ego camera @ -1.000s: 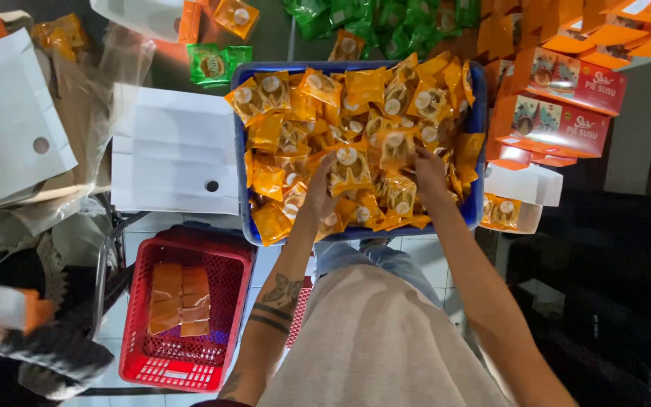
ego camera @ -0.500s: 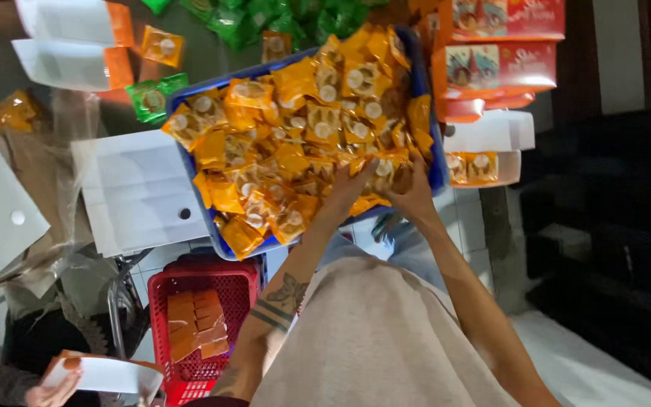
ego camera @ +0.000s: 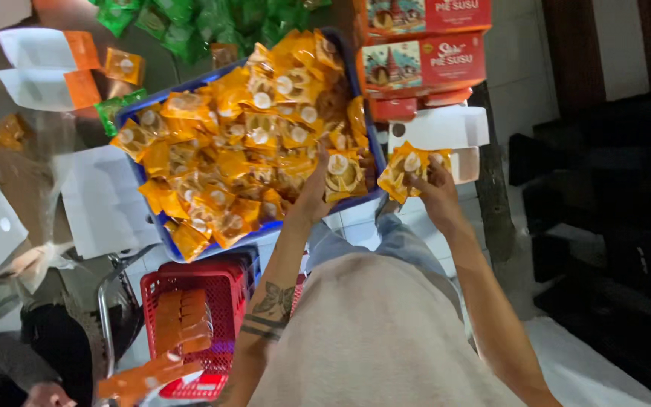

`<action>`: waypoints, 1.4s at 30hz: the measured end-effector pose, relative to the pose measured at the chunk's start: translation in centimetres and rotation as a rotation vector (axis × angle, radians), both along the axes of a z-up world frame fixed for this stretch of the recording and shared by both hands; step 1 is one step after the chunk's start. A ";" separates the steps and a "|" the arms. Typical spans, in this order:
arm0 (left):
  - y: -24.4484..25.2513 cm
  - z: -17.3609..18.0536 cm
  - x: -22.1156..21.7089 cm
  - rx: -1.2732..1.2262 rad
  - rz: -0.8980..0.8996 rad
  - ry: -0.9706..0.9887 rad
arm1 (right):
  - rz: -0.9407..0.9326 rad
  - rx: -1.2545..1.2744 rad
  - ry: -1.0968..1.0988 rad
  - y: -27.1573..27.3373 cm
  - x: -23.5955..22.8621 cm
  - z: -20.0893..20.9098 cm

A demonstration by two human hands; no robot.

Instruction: The person packs individually wrapped orange snack packets into red cardboard boxes labeled 'Pie Susu'. They repeatedly pick packets from a blue tray, place them into open boxes, and stack the filled boxes on a pile.

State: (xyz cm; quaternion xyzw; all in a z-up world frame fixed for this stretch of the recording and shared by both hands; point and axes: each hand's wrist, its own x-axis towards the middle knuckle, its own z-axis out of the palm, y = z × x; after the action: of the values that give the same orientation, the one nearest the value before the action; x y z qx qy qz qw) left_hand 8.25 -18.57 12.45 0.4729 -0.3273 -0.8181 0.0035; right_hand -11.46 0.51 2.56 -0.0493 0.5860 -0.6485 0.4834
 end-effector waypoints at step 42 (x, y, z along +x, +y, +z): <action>14.4 -15.2 -17.4 -0.672 -0.382 -0.440 | 0.437 0.733 1.078 4.7 -14.8 -8.6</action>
State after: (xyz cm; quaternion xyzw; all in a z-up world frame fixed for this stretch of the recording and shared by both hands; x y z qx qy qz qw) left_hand -9.14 -4.15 -2.76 0.5394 -0.6496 -0.5320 -0.0638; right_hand -26.29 5.19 -6.08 -0.3155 0.9028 -0.1811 0.2295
